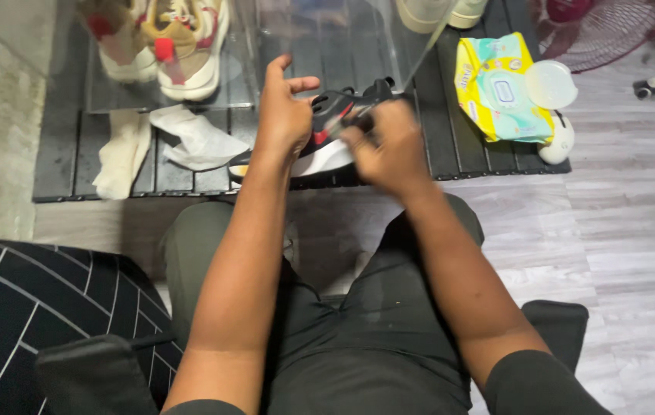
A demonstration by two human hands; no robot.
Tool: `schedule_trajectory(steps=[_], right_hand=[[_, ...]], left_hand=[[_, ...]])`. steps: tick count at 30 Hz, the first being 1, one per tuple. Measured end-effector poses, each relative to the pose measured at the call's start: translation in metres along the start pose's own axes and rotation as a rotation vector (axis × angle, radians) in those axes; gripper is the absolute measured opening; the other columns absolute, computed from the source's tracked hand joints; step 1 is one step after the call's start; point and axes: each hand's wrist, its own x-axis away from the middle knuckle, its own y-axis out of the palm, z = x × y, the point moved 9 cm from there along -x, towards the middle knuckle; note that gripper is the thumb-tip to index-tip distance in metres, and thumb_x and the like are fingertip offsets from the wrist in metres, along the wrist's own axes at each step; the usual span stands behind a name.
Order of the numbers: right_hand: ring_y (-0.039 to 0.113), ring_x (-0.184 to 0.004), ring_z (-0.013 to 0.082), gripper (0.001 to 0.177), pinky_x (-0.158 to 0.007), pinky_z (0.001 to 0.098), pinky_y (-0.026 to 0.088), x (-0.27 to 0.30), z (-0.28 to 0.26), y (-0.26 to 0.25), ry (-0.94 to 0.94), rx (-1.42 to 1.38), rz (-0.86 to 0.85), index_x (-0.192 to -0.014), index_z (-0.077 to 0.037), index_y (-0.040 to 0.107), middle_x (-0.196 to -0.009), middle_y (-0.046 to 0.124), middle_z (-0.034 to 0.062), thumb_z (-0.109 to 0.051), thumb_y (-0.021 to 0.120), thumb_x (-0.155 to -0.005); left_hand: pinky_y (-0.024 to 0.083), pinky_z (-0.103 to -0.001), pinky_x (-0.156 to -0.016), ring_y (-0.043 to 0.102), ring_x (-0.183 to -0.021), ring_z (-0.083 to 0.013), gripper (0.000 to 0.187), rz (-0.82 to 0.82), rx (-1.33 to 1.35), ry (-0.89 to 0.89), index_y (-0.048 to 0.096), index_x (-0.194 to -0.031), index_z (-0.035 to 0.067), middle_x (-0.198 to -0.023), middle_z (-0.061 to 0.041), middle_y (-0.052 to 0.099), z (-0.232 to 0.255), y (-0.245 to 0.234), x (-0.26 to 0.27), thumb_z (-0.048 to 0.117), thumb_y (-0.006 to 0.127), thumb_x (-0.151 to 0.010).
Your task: The person scrubs a black sneaker with a brush, focusing on the upper, midsole, and outsole. They then wipe the shoe with a cloth. The shoe is handled one at a time on a slatted table.
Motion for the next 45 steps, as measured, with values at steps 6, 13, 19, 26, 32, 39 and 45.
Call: schedule_trajectory(steps=[6, 13, 19, 26, 32, 39, 45], right_hand=[[0.063, -0.090, 0.0339, 0.015, -0.074, 0.0396, 0.053, 0.005, -0.014, 0.019, -0.102, 0.006, 0.037, -0.099, -0.004, 0.068, -0.095, 0.065, 0.0142, -0.012, 0.079, -0.093], [0.062, -0.089, 0.0351, 0.018, -0.078, 0.0462, 0.048, -0.015, 0.006, -0.007, -0.034, 0.168, 0.127, -0.096, -0.004, 0.067, -0.092, 0.066, 0.0123, -0.012, 0.083, -0.092], [0.059, -0.087, 0.0359, 0.018, -0.078, 0.0467, 0.047, -0.003, -0.028, 0.018, -0.188, 0.055, -0.043, -0.096, -0.002, 0.066, -0.089, 0.061, 0.0150, -0.010, 0.080, -0.087], [0.058, -0.086, 0.0361, 0.018, -0.076, 0.0473, 0.044, -0.014, -0.012, 0.020, -0.176, 0.081, -0.022, -0.085, -0.003, 0.061, -0.087, 0.060, 0.0156, -0.007, 0.079, -0.086], [0.065, -0.091, 0.0339, 0.019, -0.080, 0.0436, 0.051, -0.014, 0.011, -0.008, -0.016, 0.097, 0.018, -0.097, -0.004, 0.071, -0.093, 0.068, 0.0152, -0.009, 0.084, -0.085], [0.069, -0.103, 0.0344, 0.035, -0.089, 0.0422, 0.055, 0.018, -0.008, 0.007, -0.183, 0.034, -0.067, -0.105, -0.005, 0.070, -0.104, 0.072, 0.0136, 0.008, 0.077, -0.072], [0.071, -0.097, 0.0284, 0.027, -0.085, 0.0385, 0.055, 0.009, 0.062, -0.029, 0.308, 0.064, 0.158, -0.106, -0.008, 0.070, -0.103, 0.071, 0.0098, 0.005, 0.079, -0.085]], left_hand=[[0.061, -0.028, -0.071, 0.070, -0.089, -0.0176, 0.071, 0.091, -0.143, 0.129, 0.040, -0.145, 0.002, -0.110, -0.015, 0.070, -0.004, -0.007, -0.013, -0.019, 0.063, -0.081], [0.061, -0.027, -0.073, 0.072, -0.091, -0.0198, 0.064, 0.043, 0.003, 0.094, 0.040, -0.141, 0.002, -0.114, -0.016, 0.067, -0.017, -0.006, -0.014, -0.023, 0.048, -0.083], [0.063, -0.030, -0.070, 0.071, -0.086, -0.0227, 0.063, 0.067, 0.220, -0.100, 0.033, -0.141, 0.002, -0.116, -0.020, 0.062, -0.025, 0.001, -0.009, -0.022, 0.042, -0.083], [0.062, -0.033, -0.066, 0.068, -0.080, -0.0244, 0.057, 0.095, 0.306, -0.106, 0.033, -0.139, 0.002, -0.115, -0.022, 0.061, -0.025, 0.002, -0.014, -0.018, 0.035, -0.085], [0.060, -0.032, -0.067, 0.067, -0.080, -0.0224, 0.051, 0.083, 0.282, -0.115, 0.036, -0.137, 0.004, -0.112, -0.018, 0.061, -0.031, 0.001, -0.019, -0.012, 0.038, -0.088], [0.055, -0.028, -0.076, 0.063, -0.082, -0.0166, 0.052, 0.006, 0.191, 0.051, 0.041, -0.137, 0.004, -0.105, -0.014, 0.069, -0.025, 0.007, -0.025, -0.012, 0.044, -0.088], [0.055, -0.027, -0.088, 0.069, -0.102, -0.0143, 0.042, -0.052, -0.222, 0.260, 0.061, -0.124, 0.004, -0.110, -0.008, 0.073, 0.016, 0.018, 0.007, -0.014, 0.051, -0.087]])
